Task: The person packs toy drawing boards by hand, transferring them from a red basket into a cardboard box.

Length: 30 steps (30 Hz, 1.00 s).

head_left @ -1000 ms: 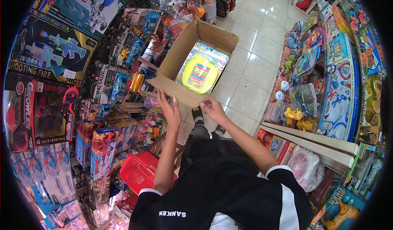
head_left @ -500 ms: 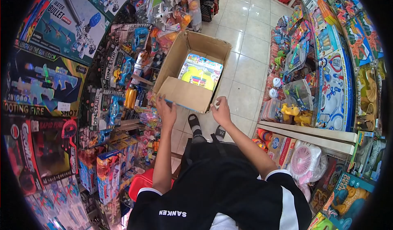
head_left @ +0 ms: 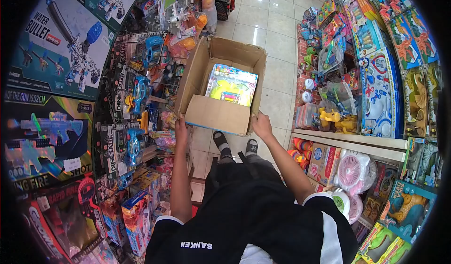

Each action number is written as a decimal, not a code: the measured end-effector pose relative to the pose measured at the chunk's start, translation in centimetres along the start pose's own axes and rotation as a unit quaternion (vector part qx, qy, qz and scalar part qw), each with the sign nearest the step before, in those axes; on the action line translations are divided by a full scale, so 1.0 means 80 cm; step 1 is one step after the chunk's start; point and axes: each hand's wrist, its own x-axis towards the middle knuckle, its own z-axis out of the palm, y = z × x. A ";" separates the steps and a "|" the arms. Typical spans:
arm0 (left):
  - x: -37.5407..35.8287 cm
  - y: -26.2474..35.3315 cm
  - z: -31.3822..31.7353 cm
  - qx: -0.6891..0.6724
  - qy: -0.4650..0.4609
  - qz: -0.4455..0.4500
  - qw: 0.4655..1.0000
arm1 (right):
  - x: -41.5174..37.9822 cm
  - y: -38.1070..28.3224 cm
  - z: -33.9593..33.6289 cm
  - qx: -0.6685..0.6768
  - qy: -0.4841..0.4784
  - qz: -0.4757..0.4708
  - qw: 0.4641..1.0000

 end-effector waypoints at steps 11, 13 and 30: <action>-0.025 0.056 0.003 -0.372 0.092 0.001 0.924 | 0.001 0.023 -0.018 -0.034 0.097 0.016 0.995; -0.022 0.061 0.000 -0.345 0.077 0.045 0.934 | -0.002 0.023 -0.024 -0.049 0.100 0.018 0.994; -0.068 0.121 0.019 0.179 -0.069 0.375 0.907 | -0.013 0.006 -0.002 -0.007 0.116 0.029 0.993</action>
